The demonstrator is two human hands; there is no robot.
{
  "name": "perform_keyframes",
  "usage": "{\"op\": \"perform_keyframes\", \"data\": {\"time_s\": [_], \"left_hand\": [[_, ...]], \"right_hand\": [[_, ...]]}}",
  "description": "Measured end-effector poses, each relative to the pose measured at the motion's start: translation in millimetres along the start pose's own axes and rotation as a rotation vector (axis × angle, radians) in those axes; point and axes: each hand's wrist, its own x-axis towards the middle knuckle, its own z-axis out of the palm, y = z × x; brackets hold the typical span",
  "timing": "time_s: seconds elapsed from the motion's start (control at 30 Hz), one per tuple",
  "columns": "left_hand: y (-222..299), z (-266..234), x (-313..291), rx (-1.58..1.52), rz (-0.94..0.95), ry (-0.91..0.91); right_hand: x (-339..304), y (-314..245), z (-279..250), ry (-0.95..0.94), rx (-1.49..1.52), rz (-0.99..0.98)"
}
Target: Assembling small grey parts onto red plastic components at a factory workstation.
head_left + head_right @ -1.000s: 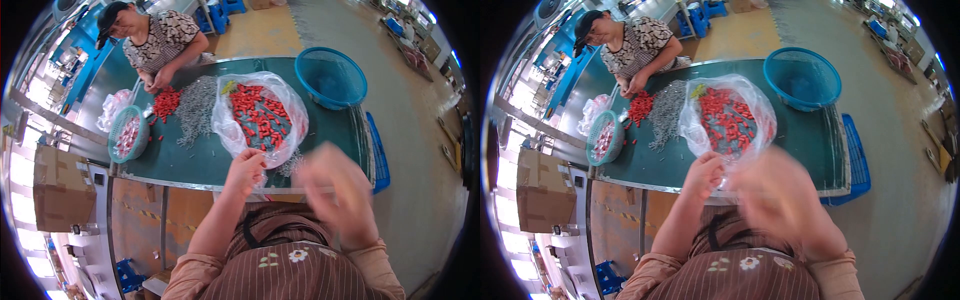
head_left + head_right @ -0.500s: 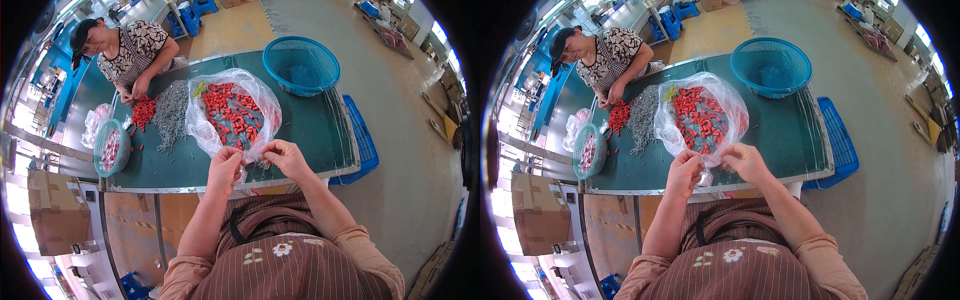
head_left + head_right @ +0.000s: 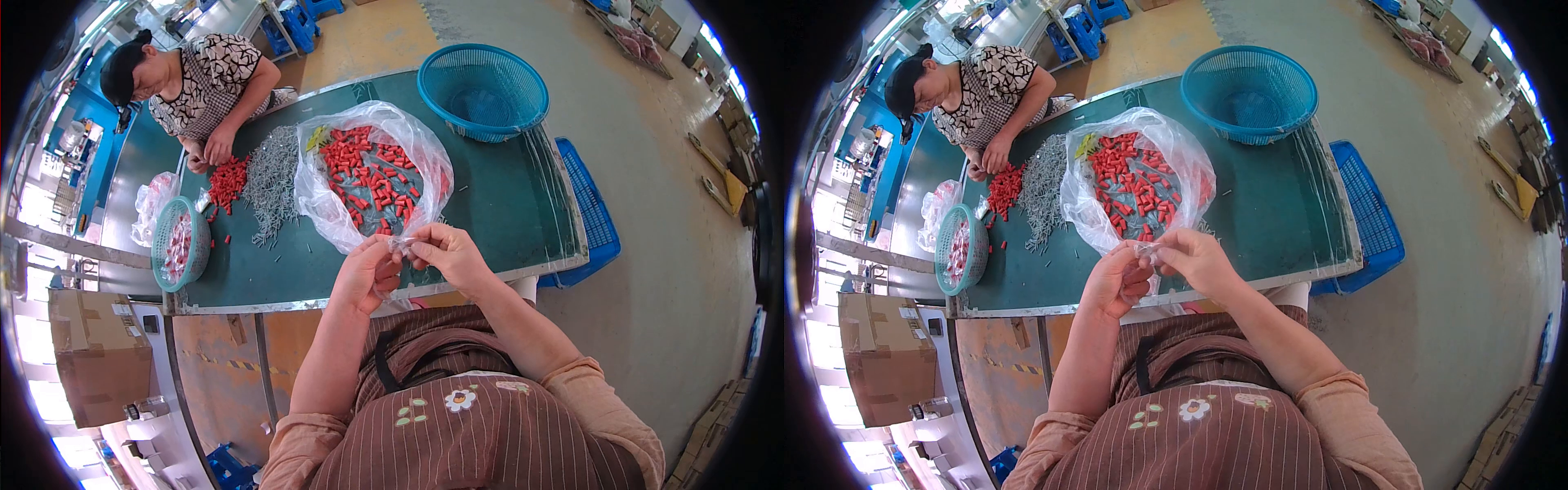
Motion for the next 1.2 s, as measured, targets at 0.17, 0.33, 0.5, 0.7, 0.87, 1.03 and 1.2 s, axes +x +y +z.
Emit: {"op": "perform_keyframes", "data": {"time_s": [0.17, 0.33, 0.5, 0.7, 0.87, 1.03, 1.2], "left_hand": [[0, 8, -5, 0.064, 0.086, 0.068], [-13, 9, -4, 0.847, 0.718, 0.272], [-20, 12, -11, 1.081, 0.726, 0.330], [-27, 13, -12, 1.014, 0.685, 0.299], [-30, -15, -15, 0.951, 0.631, 0.392], [-43, -27, -16, 0.711, 0.552, 0.317], [-39, -38, -32, 0.611, 0.486, 0.322]], "right_hand": [[3, 7, -6, 0.087, -0.133, -0.092], [2, 6, -12, 0.142, -0.109, -0.032], [-5, 2, -9, 0.130, -0.208, -0.051], [-5, 7, 2, 0.049, -0.469, -0.075], [11, -10, 1, -0.015, -0.515, -0.099], [87, -21, 3, -0.002, -1.039, -0.252], [159, 3, 2, -0.017, -1.388, -0.296]]}}
